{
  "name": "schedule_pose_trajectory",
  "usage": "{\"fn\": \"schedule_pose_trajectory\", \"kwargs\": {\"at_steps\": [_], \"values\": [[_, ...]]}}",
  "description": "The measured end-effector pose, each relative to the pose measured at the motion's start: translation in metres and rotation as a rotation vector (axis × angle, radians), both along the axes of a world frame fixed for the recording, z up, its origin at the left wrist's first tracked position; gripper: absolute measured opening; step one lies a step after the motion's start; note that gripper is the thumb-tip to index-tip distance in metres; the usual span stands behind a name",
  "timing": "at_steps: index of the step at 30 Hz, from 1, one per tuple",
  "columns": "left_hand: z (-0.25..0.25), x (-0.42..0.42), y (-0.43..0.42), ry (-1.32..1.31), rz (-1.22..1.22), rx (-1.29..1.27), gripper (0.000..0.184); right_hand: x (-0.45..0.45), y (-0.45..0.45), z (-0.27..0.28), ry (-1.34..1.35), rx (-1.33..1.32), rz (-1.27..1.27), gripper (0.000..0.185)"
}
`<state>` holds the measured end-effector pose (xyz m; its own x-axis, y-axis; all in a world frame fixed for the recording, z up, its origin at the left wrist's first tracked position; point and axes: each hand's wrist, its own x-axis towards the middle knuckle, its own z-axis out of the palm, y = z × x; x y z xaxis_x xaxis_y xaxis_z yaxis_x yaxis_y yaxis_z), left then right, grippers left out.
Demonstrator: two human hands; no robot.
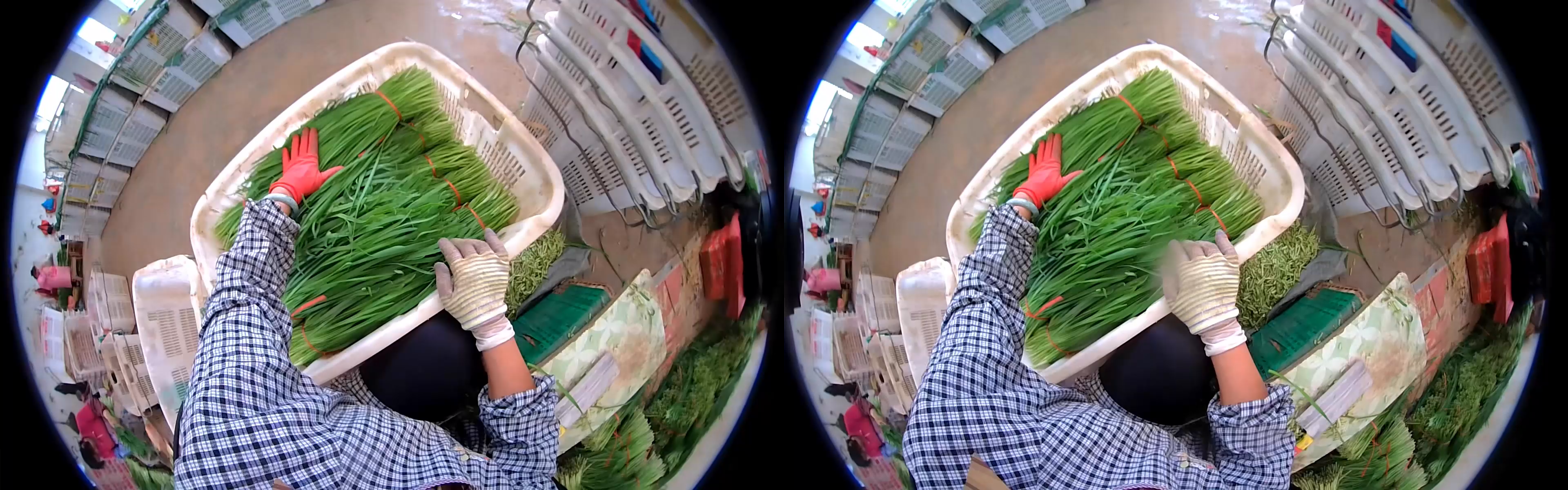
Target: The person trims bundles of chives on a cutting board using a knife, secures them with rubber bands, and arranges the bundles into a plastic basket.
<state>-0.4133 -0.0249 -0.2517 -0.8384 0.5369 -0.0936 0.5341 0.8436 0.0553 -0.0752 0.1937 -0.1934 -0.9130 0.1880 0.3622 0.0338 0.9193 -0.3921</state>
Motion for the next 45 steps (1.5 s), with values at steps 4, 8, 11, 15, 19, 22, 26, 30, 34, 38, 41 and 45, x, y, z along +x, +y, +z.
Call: {"fn": "schedule_pose_trajectory", "kwargs": {"at_steps": [4,8,11,15,19,22,26,30,34,38,41,45], "values": [[0.024,-0.046,-0.008,-0.288,-0.193,0.125,0.103,0.001,0.0,0.001,-0.025,0.031,-0.013,0.022],[0.09,0.02,0.04,0.152,-0.066,0.067,0.109,0.002,-0.001,0.0,-0.042,0.042,-0.017,0.023],[0.085,0.065,0.057,0.204,-0.155,-0.061,0.111,0.002,-0.002,-0.002,-0.039,0.045,-0.036,0.023],[0.044,0.043,0.045,0.208,-0.096,-0.16,0.103,0.006,0.001,0.002,-0.081,0.033,-0.036,0.028],[0.044,0.013,0.014,0.302,-0.205,-0.202,0.097,0.003,-0.002,0.0,-0.063,0.037,-0.025,0.027],[0.011,-0.004,0.005,0.222,-0.233,0.0,0.091,0.002,-0.001,0.0,-0.084,0.051,-0.041,0.028],[-0.026,-0.019,-0.001,0.295,-0.209,0.045,0.094,0.002,0.0,-0.001,-0.055,0.025,-0.028,0.028],[-0.02,-0.025,-0.001,0.213,-0.224,-0.031,0.1,0.003,-0.001,0.003,-0.098,0.04,-0.015,0.022],[0.089,-0.015,0.023,-0.143,-0.318,-0.339,0.096,0.006,0.002,-0.003,-0.086,0.037,-0.011,0.033],[0.175,-0.001,0.082,-0.04,-0.28,-0.166,0.08,0.004,0.001,-0.003,-0.022,0.044,-0.022,0.029],[0.121,0.002,0.136,0.141,-0.388,0.358,0.082,0.003,0.002,0.012,-0.164,0.01,0.0,0.028],[0.016,-0.007,0.18,0.435,-0.401,0.22,0.09,0.004,0.001,0.004,-0.112,-0.04,-0.019,0.032]]}}
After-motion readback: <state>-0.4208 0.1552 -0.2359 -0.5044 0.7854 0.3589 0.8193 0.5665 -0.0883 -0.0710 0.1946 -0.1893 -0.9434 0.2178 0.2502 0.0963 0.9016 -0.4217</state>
